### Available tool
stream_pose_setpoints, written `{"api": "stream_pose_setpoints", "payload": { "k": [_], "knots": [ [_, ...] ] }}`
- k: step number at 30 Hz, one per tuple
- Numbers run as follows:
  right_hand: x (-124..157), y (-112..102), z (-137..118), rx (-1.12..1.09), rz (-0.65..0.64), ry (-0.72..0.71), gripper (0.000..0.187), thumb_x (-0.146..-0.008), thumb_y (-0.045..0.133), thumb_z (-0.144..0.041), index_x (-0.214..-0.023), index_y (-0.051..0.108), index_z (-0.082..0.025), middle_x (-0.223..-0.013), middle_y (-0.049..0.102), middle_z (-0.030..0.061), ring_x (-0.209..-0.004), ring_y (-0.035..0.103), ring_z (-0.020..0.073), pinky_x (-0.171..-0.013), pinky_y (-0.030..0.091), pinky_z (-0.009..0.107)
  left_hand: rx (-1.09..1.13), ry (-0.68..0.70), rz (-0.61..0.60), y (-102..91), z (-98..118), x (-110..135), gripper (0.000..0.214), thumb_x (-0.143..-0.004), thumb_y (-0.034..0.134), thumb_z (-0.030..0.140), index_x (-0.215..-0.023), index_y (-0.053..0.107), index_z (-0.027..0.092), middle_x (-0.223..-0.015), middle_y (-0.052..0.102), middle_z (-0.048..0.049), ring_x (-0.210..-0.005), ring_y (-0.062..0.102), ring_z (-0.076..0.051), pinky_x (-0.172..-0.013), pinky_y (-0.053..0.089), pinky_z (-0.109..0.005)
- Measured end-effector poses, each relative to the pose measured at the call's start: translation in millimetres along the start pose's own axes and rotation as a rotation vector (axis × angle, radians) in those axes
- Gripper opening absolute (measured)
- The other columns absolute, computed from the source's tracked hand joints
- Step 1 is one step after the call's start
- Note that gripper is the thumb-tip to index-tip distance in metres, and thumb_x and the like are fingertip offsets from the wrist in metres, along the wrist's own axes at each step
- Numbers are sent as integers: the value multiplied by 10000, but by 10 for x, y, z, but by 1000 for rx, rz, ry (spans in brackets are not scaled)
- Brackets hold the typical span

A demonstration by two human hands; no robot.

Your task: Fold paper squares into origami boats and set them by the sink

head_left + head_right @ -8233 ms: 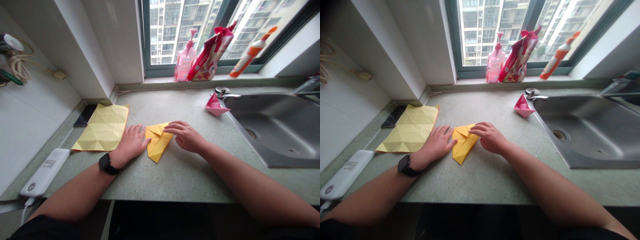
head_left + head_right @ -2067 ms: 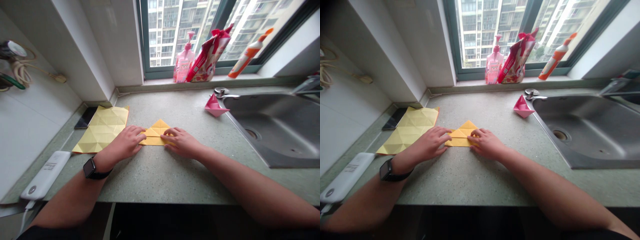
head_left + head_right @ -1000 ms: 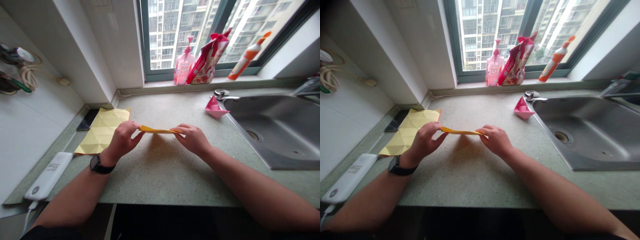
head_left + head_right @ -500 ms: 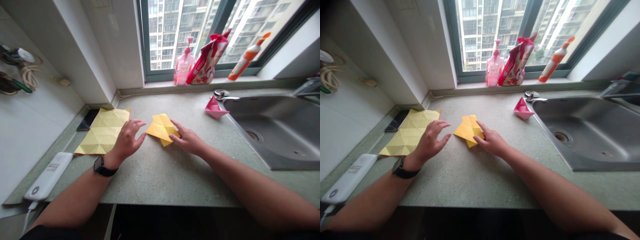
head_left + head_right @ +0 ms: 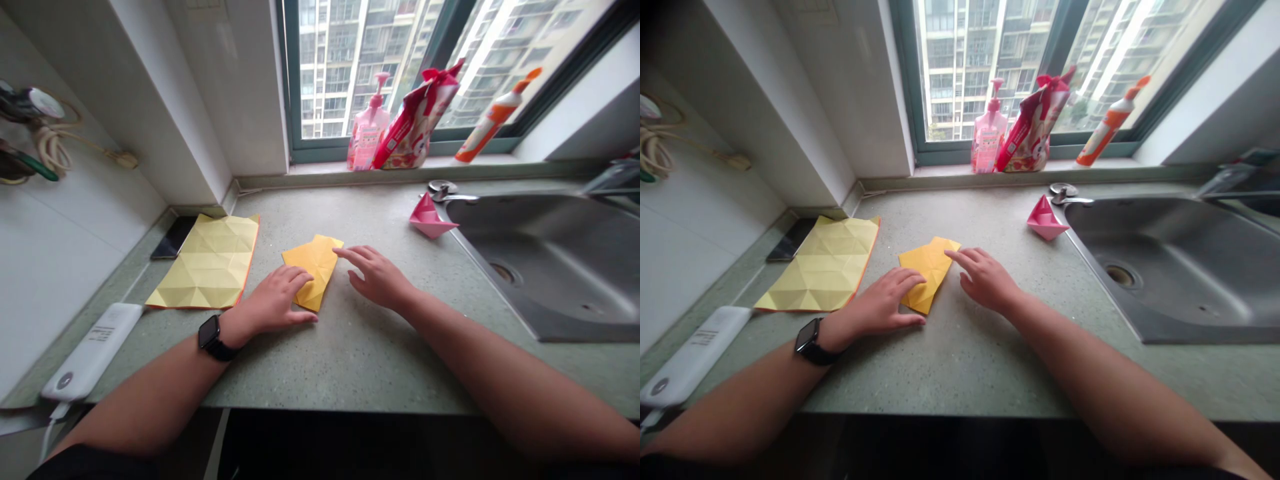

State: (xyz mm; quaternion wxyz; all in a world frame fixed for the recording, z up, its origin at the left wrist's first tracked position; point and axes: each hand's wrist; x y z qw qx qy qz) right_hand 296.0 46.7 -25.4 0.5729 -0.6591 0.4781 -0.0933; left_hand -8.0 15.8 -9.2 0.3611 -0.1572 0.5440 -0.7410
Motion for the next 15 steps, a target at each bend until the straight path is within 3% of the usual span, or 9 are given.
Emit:
{"api": "stream_pose_setpoints", "payload": {
  "k": [3,6,11,15],
  "knots": [
    [-4,19,99,115,-10,42,683,-879,599,-44,-1506,668,-306,-1466,707,115,-1331,650,335,-1142,557,592,64,73,-46,-36,14,-33,648,-910,873,577,-1401,629,229,-1471,667,-141,-1407,593,-354,-1237,483,-523],
    [2,38,131,159,-45,29,604,-873,633,-42,-1391,757,-326,-1479,707,101,-1360,634,342,-1177,514,620,60,68,-60,-44,21,-40,637,-926,843,604,-1391,627,226,-1442,683,-143,-1389,608,-356,-1305,394,-589],
    [-14,29,109,133,-26,-35,247,-960,706,-161,-1082,852,-318,-1307,797,72,-1218,718,293,-1185,488,608,6,7,-53,-23,40,-24,664,-947,786,655,-1422,598,230,-1454,681,-140,-1406,611,-355,-1375,219,-664],
    [-20,-42,23,81,-62,-139,153,-1003,705,-234,-995,843,-301,-1209,828,51,-1095,761,261,-1120,531,568,-43,-60,-20,-46,50,-10,485,-1000,744,476,-1391,616,218,-1469,687,-146,-1428,614,-347,-1366,193,-707]
  ]
}}
Point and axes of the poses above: each hand's wrist, its own x-axis away from the middle knuckle, its own y-axis out of the palm, z = x × y
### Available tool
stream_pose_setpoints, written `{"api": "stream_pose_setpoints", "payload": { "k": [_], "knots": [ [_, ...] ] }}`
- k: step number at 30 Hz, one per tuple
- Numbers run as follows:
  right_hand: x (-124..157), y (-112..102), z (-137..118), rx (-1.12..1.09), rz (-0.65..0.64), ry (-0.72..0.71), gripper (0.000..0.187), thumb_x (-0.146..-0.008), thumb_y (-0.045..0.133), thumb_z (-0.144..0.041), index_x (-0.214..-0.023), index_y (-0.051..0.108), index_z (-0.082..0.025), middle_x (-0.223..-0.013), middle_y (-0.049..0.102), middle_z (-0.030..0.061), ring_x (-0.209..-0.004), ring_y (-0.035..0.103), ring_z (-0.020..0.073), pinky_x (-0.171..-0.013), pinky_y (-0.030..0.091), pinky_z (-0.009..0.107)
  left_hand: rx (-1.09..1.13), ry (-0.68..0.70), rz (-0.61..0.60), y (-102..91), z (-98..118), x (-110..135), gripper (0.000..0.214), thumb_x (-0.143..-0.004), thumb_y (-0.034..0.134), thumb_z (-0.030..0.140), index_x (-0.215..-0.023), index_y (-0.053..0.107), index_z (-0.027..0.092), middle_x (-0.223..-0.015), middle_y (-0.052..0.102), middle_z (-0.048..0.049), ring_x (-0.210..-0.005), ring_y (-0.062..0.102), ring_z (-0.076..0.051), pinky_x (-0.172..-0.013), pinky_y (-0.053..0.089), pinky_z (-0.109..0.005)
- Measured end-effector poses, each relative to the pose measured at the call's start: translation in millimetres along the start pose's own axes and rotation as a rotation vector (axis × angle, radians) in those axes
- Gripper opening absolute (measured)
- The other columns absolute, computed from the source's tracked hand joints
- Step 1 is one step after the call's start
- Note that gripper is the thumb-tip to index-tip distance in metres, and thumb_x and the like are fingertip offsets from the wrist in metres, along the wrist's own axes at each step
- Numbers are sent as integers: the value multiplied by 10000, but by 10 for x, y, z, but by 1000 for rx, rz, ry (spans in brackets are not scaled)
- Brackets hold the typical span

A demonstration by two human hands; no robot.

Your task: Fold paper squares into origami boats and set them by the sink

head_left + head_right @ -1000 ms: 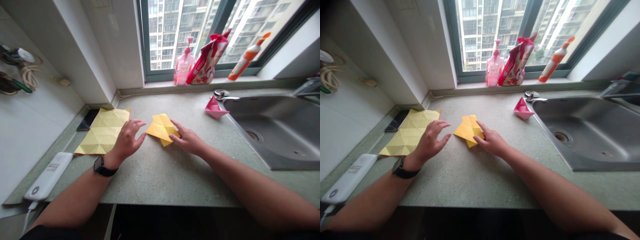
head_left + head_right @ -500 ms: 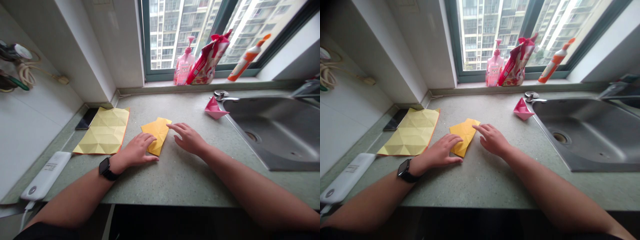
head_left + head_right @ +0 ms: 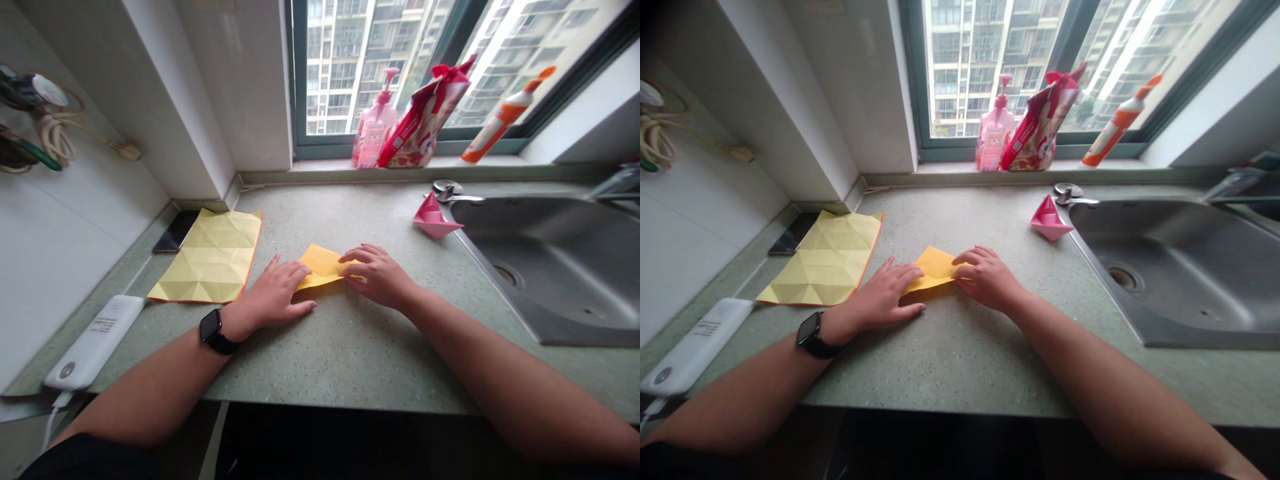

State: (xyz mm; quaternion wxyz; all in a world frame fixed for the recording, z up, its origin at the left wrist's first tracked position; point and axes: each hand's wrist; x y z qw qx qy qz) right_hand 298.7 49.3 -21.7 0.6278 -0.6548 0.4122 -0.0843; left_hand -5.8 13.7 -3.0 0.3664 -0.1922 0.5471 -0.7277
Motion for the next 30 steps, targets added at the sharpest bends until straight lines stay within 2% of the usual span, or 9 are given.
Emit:
{"api": "stream_pose_setpoints", "payload": {
  "k": [3,6,10,14,19,22,30],
  "knots": [
    [-4,-56,-93,-74,-85,-80,196,-1019,673,-221,-1071,845,-300,-1161,839,49,-1023,772,242,-977,593,469,14,-24,28,-21,-10,8,289,-990,679,266,-1277,672,232,-1448,711,-119,-1408,639,-322,-1349,222,-733],
    [-11,-79,-167,-118,-146,-106,258,-1014,658,-192,-1144,845,-315,-1147,841,46,-1014,776,231,-940,600,427,34,-33,48,-24,-27,8,272,-964,642,186,-1223,702,243,-1438,727,-103,-1402,649,-311,-1344,247,-732],
    [-18,-86,-187,-96,-158,-104,324,-1009,620,-161,-1200,843,-299,-1125,842,63,-985,776,235,-921,612,422,36,-34,30,-11,-46,4,270,-988,620,187,-1232,727,234,-1499,698,-110,-1473,596,-330,-1336,287,-727],
    [-18,-96,-162,-79,-166,-109,361,-997,605,-136,-1236,839,-272,-1092,840,74,-952,778,235,-901,620,413,3,-11,75,-12,-53,8,252,-995,651,200,-1212,775,227,-1566,638,-127,-1501,552,-349,-1314,375,-672],
    [-12,-87,-152,-71,-167,-101,359,-1019,580,-143,-1234,838,-270,-1094,840,73,-970,782,238,-917,622,420,1,-4,126,-32,-47,0,204,-1012,685,237,-1169,815,226,-1363,714,-120,-1297,653,-325,-1165,543,-571],
    [-11,-71,-148,-92,-161,-80,349,-1022,589,-151,-1225,841,-281,-1107,839,69,-986,780,239,-917,622,416,22,-7,122,-44,-50,-14,200,-1000,675,201,-1137,818,232,-1268,745,-96,-1192,687,-301,-1118,566,-543],
    [11,-56,-119,-90,-149,-54,385,-997,587,-131,-1234,836,-305,-1111,839,58,-994,783,233,-936,625,420,56,-21,149,-63,-53,-27,208,-1020,589,173,-1055,788,222,-1136,794,-81,-1099,722,-276,-1096,580,-522]
  ]
}}
Point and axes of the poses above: each hand's wrist, its own x-axis away from the middle knuckle, its own y-axis out of the palm, z = x × y
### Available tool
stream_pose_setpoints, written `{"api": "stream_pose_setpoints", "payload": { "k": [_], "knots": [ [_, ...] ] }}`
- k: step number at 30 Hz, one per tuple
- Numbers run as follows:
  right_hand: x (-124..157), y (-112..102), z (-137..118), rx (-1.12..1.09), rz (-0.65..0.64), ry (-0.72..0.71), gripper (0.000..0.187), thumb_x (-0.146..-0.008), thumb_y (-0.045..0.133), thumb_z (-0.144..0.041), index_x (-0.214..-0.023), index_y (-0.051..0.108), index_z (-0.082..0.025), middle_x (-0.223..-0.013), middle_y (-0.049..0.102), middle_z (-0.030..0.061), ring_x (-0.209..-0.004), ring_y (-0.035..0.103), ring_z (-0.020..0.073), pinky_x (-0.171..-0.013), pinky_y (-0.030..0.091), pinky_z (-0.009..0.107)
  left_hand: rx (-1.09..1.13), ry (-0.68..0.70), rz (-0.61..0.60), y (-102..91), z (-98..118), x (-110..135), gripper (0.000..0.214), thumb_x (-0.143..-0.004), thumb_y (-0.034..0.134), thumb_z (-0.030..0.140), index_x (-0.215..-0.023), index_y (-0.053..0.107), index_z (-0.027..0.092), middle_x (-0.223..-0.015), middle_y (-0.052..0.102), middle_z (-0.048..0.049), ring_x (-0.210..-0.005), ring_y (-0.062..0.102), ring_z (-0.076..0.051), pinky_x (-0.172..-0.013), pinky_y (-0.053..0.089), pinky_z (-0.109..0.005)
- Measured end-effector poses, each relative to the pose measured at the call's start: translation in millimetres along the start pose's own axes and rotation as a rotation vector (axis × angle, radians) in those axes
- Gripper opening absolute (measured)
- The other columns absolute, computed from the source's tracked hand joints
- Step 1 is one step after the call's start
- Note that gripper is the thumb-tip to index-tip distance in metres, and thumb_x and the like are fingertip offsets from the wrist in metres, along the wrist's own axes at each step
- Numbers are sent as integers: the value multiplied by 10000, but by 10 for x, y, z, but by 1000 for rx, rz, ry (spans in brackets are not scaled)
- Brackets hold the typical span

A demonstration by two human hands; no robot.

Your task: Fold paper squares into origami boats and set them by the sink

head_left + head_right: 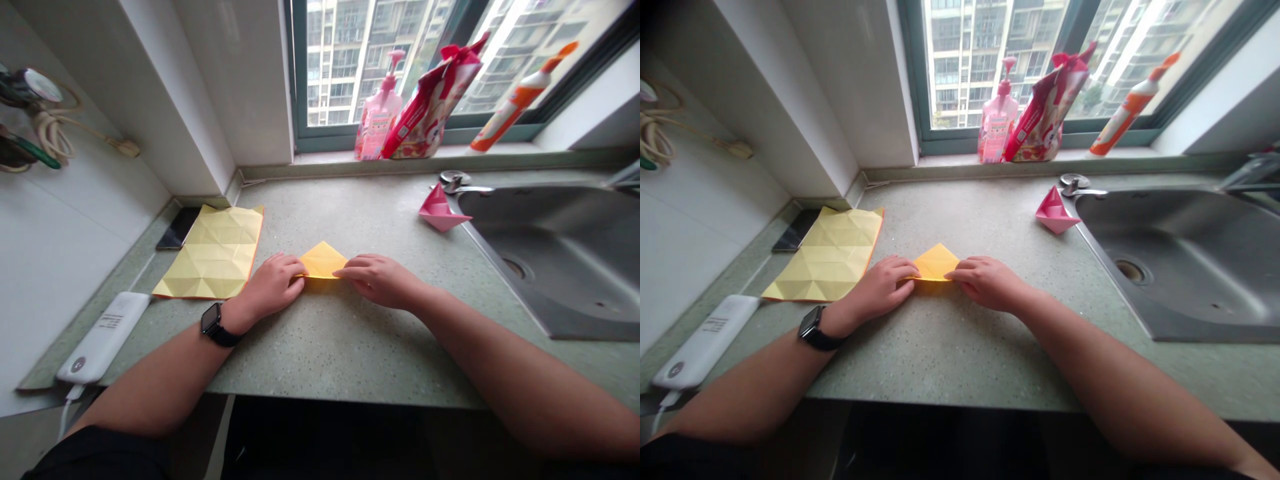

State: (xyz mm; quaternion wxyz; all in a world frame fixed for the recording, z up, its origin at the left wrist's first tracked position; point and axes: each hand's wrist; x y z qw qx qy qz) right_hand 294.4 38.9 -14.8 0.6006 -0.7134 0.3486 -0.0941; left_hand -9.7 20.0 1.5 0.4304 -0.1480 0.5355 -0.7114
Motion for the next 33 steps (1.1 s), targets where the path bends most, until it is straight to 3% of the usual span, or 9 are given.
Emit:
{"api": "stream_pose_setpoints", "payload": {
  "k": [6,11,21,28,33],
  "knots": [
    [10,-18,-7,49,1,70,435,-992,597,-149,-1348,791,-308,-1104,853,58,-981,796,237,-932,621,405,37,-2,40,-2,1,-3,214,-1065,564,209,-1041,777,204,-1101,799,-89,-1064,739,-270,-1031,617,-490],
    [2,11,25,98,33,174,454,-1031,578,-207,-1458,723,-258,-1238,842,108,-1050,802,277,-927,631,436,75,-6,85,32,-64,-8,237,-1059,571,148,-1206,752,190,-1184,786,-96,-1108,748,-255,-1036,631,-464],
    [-16,93,121,85,80,273,413,-1050,555,-217,-1426,720,-254,-1221,835,100,-1090,777,275,-986,618,451,87,-13,143,87,-153,-49,383,-1030,539,50,-1319,729,215,-1321,701,-82,-1209,718,-220,-1127,613,-437],
    [-19,117,135,98,78,275,412,-1045,561,-200,-1421,723,-246,-1161,821,102,-1080,759,278,-984,609,441,-138,68,116,95,-122,-31,429,-970,570,-17,-1258,774,227,-1487,652,-114,-1410,609,-315,-1240,509,-610],
    [-23,128,129,99,71,277,412,-1050,540,-190,-1414,730,-225,-1153,804,114,-1067,745,285,-981,605,458,-149,195,-10,83,31,3,376,-1025,573,36,-1301,755,216,-1505,681,-117,-1418,622,-304,-1235,523,-573]
  ]
}}
Point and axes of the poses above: each hand's wrist, its own x-axis away from the middle knuckle, its own y-axis out of the palm, z = x × y
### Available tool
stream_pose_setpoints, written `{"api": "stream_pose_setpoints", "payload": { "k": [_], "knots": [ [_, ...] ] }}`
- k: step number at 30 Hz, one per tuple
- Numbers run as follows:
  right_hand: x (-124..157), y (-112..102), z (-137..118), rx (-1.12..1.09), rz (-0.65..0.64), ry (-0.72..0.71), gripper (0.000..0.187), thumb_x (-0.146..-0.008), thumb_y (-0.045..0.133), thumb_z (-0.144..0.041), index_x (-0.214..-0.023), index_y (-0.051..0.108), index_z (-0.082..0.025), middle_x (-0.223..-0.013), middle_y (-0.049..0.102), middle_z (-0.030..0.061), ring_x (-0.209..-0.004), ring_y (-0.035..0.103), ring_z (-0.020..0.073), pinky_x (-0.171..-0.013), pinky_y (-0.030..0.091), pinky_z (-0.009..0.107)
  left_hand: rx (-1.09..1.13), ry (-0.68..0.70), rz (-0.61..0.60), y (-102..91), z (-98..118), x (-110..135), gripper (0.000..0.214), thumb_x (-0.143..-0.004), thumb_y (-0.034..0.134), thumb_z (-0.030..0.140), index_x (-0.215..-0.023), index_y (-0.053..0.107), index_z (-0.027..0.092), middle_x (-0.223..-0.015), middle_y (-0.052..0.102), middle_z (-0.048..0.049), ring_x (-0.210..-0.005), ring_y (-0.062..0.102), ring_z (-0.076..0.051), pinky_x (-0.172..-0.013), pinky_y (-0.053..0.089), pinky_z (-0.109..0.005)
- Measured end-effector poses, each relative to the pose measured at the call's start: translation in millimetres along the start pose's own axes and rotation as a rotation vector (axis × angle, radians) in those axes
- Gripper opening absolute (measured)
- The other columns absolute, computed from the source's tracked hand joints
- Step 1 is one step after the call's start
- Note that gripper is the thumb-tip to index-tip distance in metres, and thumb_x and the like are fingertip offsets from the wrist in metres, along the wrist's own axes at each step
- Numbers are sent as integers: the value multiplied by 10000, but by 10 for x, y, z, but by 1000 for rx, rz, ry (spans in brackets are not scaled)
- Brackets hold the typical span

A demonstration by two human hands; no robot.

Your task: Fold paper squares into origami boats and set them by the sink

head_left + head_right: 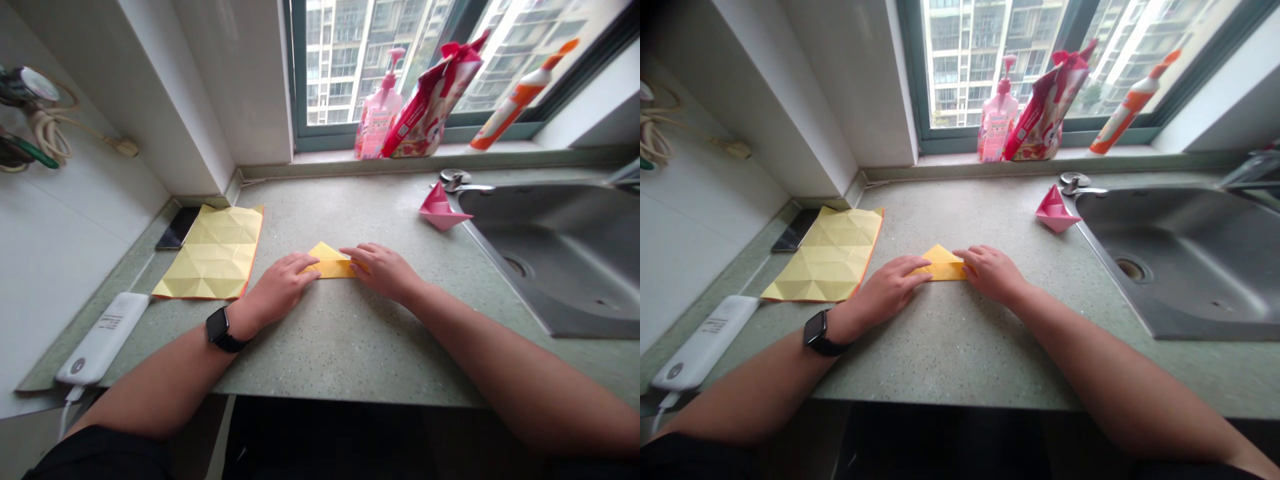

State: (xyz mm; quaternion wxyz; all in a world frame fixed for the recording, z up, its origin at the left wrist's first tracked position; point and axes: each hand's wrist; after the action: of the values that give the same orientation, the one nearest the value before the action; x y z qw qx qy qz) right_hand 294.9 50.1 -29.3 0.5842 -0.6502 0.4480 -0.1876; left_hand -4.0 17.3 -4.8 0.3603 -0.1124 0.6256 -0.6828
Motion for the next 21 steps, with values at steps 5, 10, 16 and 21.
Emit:
{"api": "stream_pose_setpoints", "payload": {
  "k": [5,10,16,21],
  "knots": [
    [-7,-16,-9,37,15,-32,434,-1012,586,-146,-1396,751,-261,-1208,784,111,-1084,708,285,-989,582,459,39,-4,-89,10,59,6,284,-1084,597,159,-1323,746,198,-1408,744,-120,-1281,713,-299,-1113,606,-505],
    [0,-56,-83,92,54,-163,405,-1002,610,-103,-1281,819,-309,-1221,793,85,-1121,688,290,-985,535,471,38,-28,-117,-3,71,-4,303,-1087,599,173,-1353,739,213,-1401,741,-109,-1263,714,-294,-1085,609,-485],
    [17,-71,-204,31,-41,-324,363,-1024,634,-137,-1240,848,-336,-1136,802,55,-1003,707,226,-917,542,391,16,-33,-154,-42,114,-10,344,-1087,614,190,-1414,717,214,-1411,725,-116,-1275,694,-301,-1092,592,-487],
    [14,-88,-242,58,-74,-327,326,-1057,661,-234,-1297,840,-362,-1161,791,75,-1000,707,244,-899,566,405,26,-43,-171,-34,128,-24,372,-1083,613,188,-1443,700,220,-1390,726,-107,-1263,686,-291,-1111,576,-481]
  ]
}}
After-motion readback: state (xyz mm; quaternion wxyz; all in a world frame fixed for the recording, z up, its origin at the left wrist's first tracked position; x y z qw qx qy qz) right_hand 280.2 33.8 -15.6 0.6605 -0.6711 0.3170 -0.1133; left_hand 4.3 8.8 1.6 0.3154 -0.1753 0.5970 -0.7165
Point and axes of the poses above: each hand's wrist, its own x-axis away from the middle knuckle, its own y-axis out of the palm, z = x × y
